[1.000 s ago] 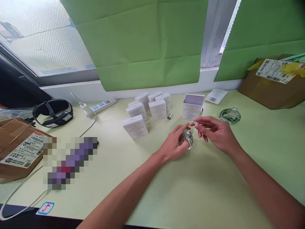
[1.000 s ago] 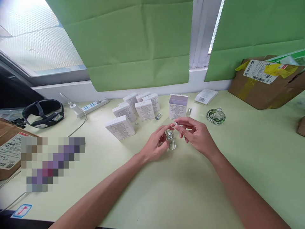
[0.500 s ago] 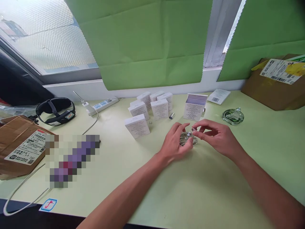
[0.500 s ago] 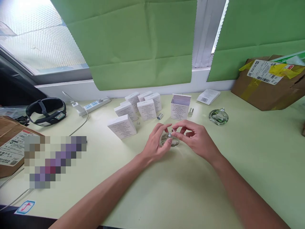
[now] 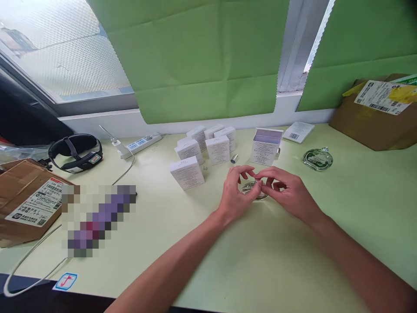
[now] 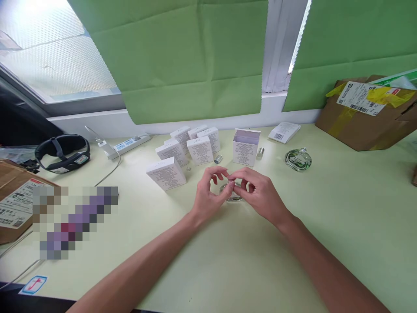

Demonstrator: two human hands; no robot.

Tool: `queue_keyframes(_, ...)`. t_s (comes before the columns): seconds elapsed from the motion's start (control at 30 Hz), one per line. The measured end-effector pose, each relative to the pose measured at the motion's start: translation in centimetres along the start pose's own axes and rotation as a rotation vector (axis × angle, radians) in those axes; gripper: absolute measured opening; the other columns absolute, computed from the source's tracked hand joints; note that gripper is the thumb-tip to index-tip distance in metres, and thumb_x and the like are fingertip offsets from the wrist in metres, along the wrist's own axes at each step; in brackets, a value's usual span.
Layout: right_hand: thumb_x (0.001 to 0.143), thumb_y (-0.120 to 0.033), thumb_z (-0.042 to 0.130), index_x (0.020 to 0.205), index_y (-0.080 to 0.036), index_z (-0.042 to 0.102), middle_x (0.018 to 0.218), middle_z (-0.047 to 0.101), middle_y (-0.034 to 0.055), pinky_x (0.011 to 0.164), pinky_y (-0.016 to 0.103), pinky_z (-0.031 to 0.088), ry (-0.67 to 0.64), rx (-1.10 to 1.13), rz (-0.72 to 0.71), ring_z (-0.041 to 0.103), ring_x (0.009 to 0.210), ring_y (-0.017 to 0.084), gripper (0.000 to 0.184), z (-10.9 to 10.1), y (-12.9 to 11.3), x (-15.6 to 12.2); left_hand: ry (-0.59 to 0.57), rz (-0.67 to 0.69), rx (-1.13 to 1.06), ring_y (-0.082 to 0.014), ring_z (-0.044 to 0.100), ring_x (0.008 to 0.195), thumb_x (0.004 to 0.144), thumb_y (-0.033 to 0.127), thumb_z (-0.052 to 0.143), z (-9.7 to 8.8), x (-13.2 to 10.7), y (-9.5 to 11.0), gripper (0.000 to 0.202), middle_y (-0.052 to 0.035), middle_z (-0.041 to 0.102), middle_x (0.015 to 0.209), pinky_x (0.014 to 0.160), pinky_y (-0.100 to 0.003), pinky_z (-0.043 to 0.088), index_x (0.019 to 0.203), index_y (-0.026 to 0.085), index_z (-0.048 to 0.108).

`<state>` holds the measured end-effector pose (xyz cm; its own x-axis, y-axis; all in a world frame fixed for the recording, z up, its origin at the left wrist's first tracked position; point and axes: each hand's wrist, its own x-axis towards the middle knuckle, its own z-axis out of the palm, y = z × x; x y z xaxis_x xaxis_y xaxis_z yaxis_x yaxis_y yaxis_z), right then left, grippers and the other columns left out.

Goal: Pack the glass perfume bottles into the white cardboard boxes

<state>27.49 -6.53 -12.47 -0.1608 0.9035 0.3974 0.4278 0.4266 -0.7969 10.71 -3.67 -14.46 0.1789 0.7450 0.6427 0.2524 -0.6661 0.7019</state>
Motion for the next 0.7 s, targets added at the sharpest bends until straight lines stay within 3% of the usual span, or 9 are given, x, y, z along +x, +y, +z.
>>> queue_keyframes(0.13,0.087,-0.039,0.068,0.104,-0.028,0.067,0.11,0.066,0.003,0.056,0.027,0.048,-0.038,0.069,0.083,0.056,0.074,0.014,0.02,-0.6,0.0,0.1,-0.019,-0.02,-0.021,-0.0145,0.057,0.083,0.085,0.024,0.068,-0.1,0.1,0.0,0.026,-0.0015,0.069,0.094,0.072,-0.028,0.045,0.11,0.023,0.059)
queue_keyframes(0.23,0.08,-0.041,0.074,0.116,-0.03,0.06,0.117,0.064,0.0037,0.055,0.026,0.048,-0.119,0.091,0.156,0.056,0.073,0.014,0.04,-1.5,0.2,0.2,-0.055,-0.011,-0.028,-0.0155,0.057,0.085,0.088,0.025,0.066,-0.2,0.3,-0.1,0.018,-0.0021,0.071,0.094,0.073,-0.03,0.046,0.106,0.023,0.063)
queue_keyframes(0.3,0.079,-0.044,0.074,0.121,-0.031,0.058,0.106,0.066,0.0028,0.053,0.026,0.047,-0.248,0.028,0.2,0.057,0.069,0.014,0.047,-2.0,0.5,0.2,-0.073,-0.001,-0.042,-0.0165,0.058,0.088,0.089,0.026,0.065,-0.1,0.3,-0.1,0.015,-0.0035,0.071,0.096,0.073,-0.03,0.047,0.105,0.024,0.066)
queue_keyframes(0.4,0.083,-0.047,0.067,0.115,-0.029,0.067,0.079,0.064,-0.0005,0.051,0.027,0.044,-0.366,-0.103,0.206,0.055,0.06,0.014,0.036,-2.0,1.0,0.2,-0.089,0.013,-0.066,-0.0171,0.06,0.091,0.09,0.027,0.064,-0.1,0.2,-0.1,0.018,-0.0056,0.07,0.1,0.073,-0.031,0.048,0.107,0.024,0.067)
queue_keyframes(0.57,0.085,-0.044,0.064,0.107,-0.027,0.067,0.092,0.068,0.0018,0.055,0.029,0.048,-0.254,-0.153,0.141,0.058,0.066,0.016,0.028,-0.5,1.8,0.1,-0.084,0.032,-0.037,-0.0165,0.059,0.094,0.092,0.023,0.062,-0.2,0.1,-0.4,0.022,-0.0062,0.068,0.106,0.077,-0.031,0.049,0.114,0.024,0.065)
queue_keyframes(0.7,0.084,-0.038,0.065,0.1,-0.024,0.062,0.078,0.062,-0.001,0.059,0.031,0.047,-0.114,-0.271,0.108,0.057,0.061,0.016,0.022,0.9,1.8,-0.2,-0.064,0.01,-0.034,-0.0168,0.058,0.099,0.094,0.023,0.059,-0.4,0.3,-0.9,0.023,-0.0059,0.066,0.106,0.08,-0.03,0.049,0.116,0.024,0.064)
